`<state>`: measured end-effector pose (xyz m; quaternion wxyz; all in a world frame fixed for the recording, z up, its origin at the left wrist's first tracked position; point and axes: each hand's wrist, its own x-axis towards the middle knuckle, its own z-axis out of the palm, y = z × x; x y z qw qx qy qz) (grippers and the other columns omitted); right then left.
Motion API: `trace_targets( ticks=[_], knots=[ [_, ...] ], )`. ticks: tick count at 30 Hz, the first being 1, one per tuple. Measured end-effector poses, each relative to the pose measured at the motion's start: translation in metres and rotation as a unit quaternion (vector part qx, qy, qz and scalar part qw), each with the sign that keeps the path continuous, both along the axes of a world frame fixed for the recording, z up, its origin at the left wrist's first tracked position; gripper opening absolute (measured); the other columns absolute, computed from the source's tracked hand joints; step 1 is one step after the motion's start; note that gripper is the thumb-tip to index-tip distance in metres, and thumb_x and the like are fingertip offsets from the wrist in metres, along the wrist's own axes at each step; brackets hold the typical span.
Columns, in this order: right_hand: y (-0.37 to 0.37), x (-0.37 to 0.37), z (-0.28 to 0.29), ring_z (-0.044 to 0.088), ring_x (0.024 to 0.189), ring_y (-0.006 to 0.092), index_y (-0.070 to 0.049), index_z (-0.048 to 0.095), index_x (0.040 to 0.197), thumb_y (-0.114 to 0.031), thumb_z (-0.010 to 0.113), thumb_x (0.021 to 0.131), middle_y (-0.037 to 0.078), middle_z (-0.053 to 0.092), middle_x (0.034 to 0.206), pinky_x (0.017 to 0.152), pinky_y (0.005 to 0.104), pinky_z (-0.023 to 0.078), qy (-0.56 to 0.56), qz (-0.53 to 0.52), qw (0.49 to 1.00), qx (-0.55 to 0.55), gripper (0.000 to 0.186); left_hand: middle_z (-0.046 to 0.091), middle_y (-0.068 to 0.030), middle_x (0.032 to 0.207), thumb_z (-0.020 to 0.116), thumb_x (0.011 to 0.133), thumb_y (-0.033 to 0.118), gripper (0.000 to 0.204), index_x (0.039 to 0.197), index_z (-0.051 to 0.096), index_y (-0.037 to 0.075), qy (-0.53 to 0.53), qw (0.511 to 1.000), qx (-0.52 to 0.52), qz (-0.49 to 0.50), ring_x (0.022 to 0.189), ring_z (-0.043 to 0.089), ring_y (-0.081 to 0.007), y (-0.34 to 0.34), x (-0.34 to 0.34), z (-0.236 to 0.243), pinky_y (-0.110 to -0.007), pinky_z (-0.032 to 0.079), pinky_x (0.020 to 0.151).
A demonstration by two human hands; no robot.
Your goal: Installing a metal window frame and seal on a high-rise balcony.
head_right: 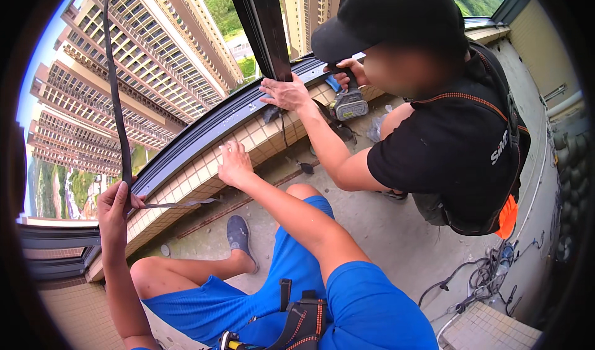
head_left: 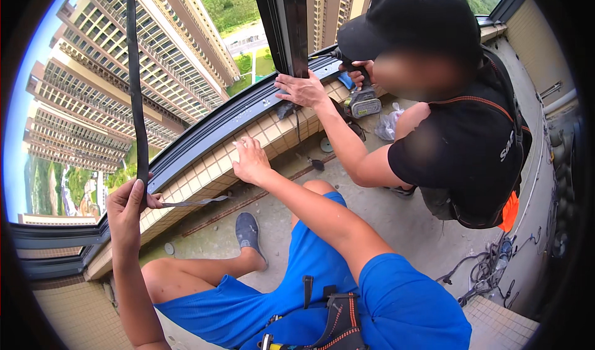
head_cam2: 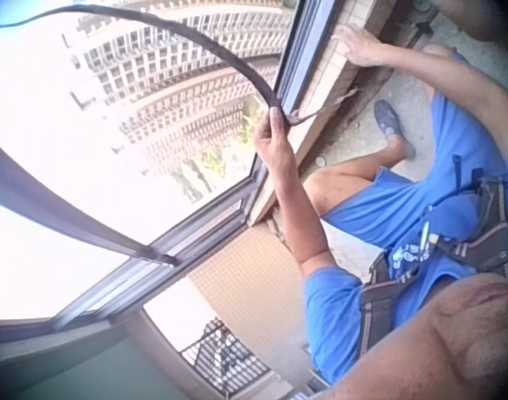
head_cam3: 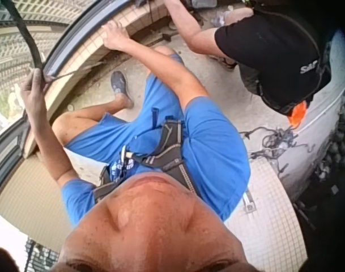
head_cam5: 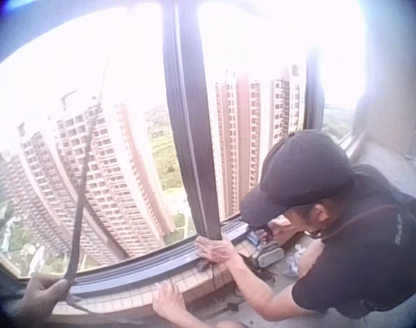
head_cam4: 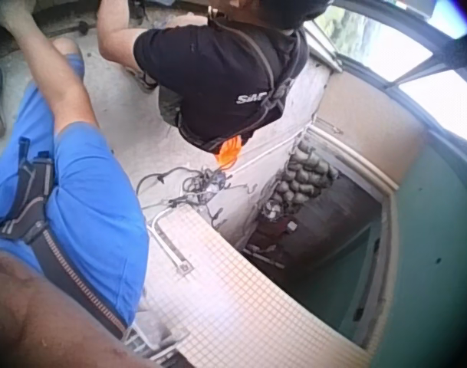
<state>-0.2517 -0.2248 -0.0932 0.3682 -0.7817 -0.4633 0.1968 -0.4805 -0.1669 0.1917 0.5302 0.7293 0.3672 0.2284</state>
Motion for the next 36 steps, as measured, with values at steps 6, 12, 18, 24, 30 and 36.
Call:
trace_targets(
  ticks=[6,12,18,24,30,36],
  knots=[
    [-0.019,-0.025,0.021,0.039,0.140,0.0377,-0.003,0.055,0.138,-0.029,0.071,0.089,0.020,0.048,0.145,0.116,0.0497,0.038,0.071,0.016,0.997,-0.032,0.057,0.061,-0.0012,0.070,0.063,0.105,0.017,0.032,0.123,0.068,-0.008,0.005,0.999,0.031,0.008,0.051,0.055,-0.0062,-0.037,0.001,0.005,-0.026,0.055,0.057],
    [-0.041,-0.045,0.016,0.048,0.134,0.0388,-0.005,0.065,0.130,-0.032,0.071,0.091,0.019,0.060,0.135,0.114,0.0455,0.042,0.142,0.061,0.987,-0.052,0.048,0.061,-0.0011,0.068,0.056,0.109,0.023,0.036,0.123,0.068,-0.008,-0.007,0.997,0.071,-0.036,0.054,0.056,-0.0068,-0.041,0.006,-0.031,-0.025,0.053,0.060],
    [-0.048,-0.049,-0.005,0.054,0.128,0.0383,-0.005,0.066,0.130,-0.032,0.072,0.091,0.020,0.065,0.131,0.111,0.0456,0.045,0.145,0.090,0.979,-0.114,0.048,0.057,-0.0007,0.061,0.048,0.112,0.032,0.046,0.124,0.067,-0.008,0.005,0.994,0.102,-0.042,0.058,0.059,-0.0085,-0.042,0.007,-0.032,-0.027,0.054,0.067],
    [-0.052,-0.048,-0.015,0.055,0.128,0.0386,-0.004,0.067,0.129,-0.030,0.071,0.091,0.019,0.066,0.130,0.110,0.0460,0.047,0.133,0.102,0.981,-0.099,0.047,0.057,0.0001,0.063,0.053,0.110,0.032,0.044,0.124,0.068,-0.007,-0.002,0.993,0.110,-0.048,0.059,0.059,-0.0083,-0.042,0.010,-0.039,-0.026,0.054,0.067],
    [-0.053,-0.043,-0.015,0.055,0.129,0.0386,-0.004,0.066,0.131,-0.030,0.070,0.091,0.019,0.065,0.133,0.110,0.0465,0.047,0.127,0.120,0.976,-0.127,0.047,0.057,0.0020,0.068,0.060,0.107,0.025,0.037,0.126,0.067,-0.006,0.007,0.993,0.102,-0.053,0.061,0.057,-0.0053,-0.049,0.009,-0.035,-0.024,0.053,0.066],
    [-0.055,-0.045,-0.025,0.062,0.118,0.0380,-0.002,0.069,0.126,-0.030,0.070,0.090,0.019,0.072,0.115,0.106,0.0455,0.049,0.110,0.109,0.983,-0.099,0.046,0.060,0.0017,0.071,0.062,0.107,0.024,0.036,0.126,0.068,-0.005,0.003,0.994,0.099,-0.046,0.062,0.056,-0.0048,-0.052,0.011,-0.032,-0.023,0.050,0.064]
  ],
)
